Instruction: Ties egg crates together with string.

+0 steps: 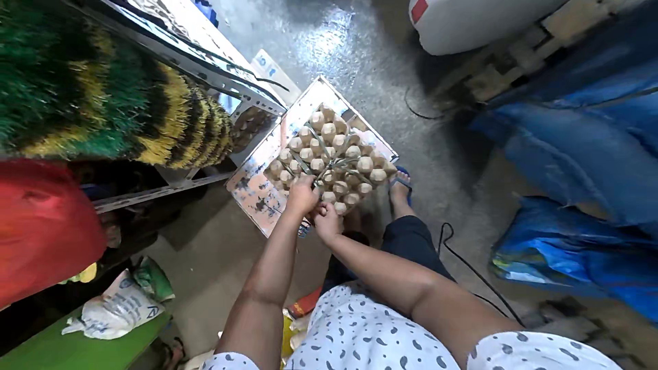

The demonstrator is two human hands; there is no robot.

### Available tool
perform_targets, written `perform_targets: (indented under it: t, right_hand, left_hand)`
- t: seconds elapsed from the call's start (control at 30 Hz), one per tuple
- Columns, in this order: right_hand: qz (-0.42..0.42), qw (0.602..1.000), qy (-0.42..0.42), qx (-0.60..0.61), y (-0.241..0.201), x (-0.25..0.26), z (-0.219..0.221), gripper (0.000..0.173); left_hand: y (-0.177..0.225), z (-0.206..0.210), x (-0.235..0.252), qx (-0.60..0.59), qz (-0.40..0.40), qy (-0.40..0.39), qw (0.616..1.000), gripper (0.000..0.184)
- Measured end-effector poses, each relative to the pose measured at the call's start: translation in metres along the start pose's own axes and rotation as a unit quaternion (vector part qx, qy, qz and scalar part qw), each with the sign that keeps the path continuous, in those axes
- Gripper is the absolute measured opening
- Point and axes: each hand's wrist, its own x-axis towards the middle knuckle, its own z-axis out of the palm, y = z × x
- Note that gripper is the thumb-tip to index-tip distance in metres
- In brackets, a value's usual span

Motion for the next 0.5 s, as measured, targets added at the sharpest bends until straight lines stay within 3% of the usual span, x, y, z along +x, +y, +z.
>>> perform_targets:
  t: [0.07,0.13,0.2,0.27,0.3,0.4,0.5]
  right_hand:
    - [-0.015,0.997,0.011,-0.081,-0.012,-0.003,-0.003,0.042]
    - [-0.106,0.967,0.025,-0.232,-0.031,-0.005,-0.012,0.043]
    - [-0.264,0.881,0.029,-0.392,-0.048,0.01,-0.027,0.041]
    - [-0.387,0.762,0.005,-0.519,-0.07,0.037,-0.04,0.051]
    - [-0.407,0.714,-0.026,-0.568,-0.084,0.05,-0.044,0.054]
    - [-0.409,0.621,-0.146,-0.653,-0.119,0.078,-0.053,0.05]
    - [-0.427,0.564,-0.2,-0.678,-0.138,0.094,-0.061,0.04]
  left_hand:
    - [-0.004,-0.008,0.01,-0.003,-0.011,-0.053,0.999,0.037]
    - [-0.001,-0.014,0.017,0.031,-0.017,-0.08,0.996,0.033]
    - [-0.001,-0.017,0.02,0.044,-0.02,-0.089,0.995,0.031]
    - [-0.007,-0.013,0.016,0.005,-0.018,-0.048,0.999,0.029]
    - [-0.01,-0.01,0.012,-0.02,-0.019,-0.01,1.0,0.029]
    - [-0.012,-0.004,-0.002,-0.056,-0.048,0.06,0.996,0.03]
    - [-0.024,-0.006,-0.017,-0.045,-0.07,0.087,0.993,0.03]
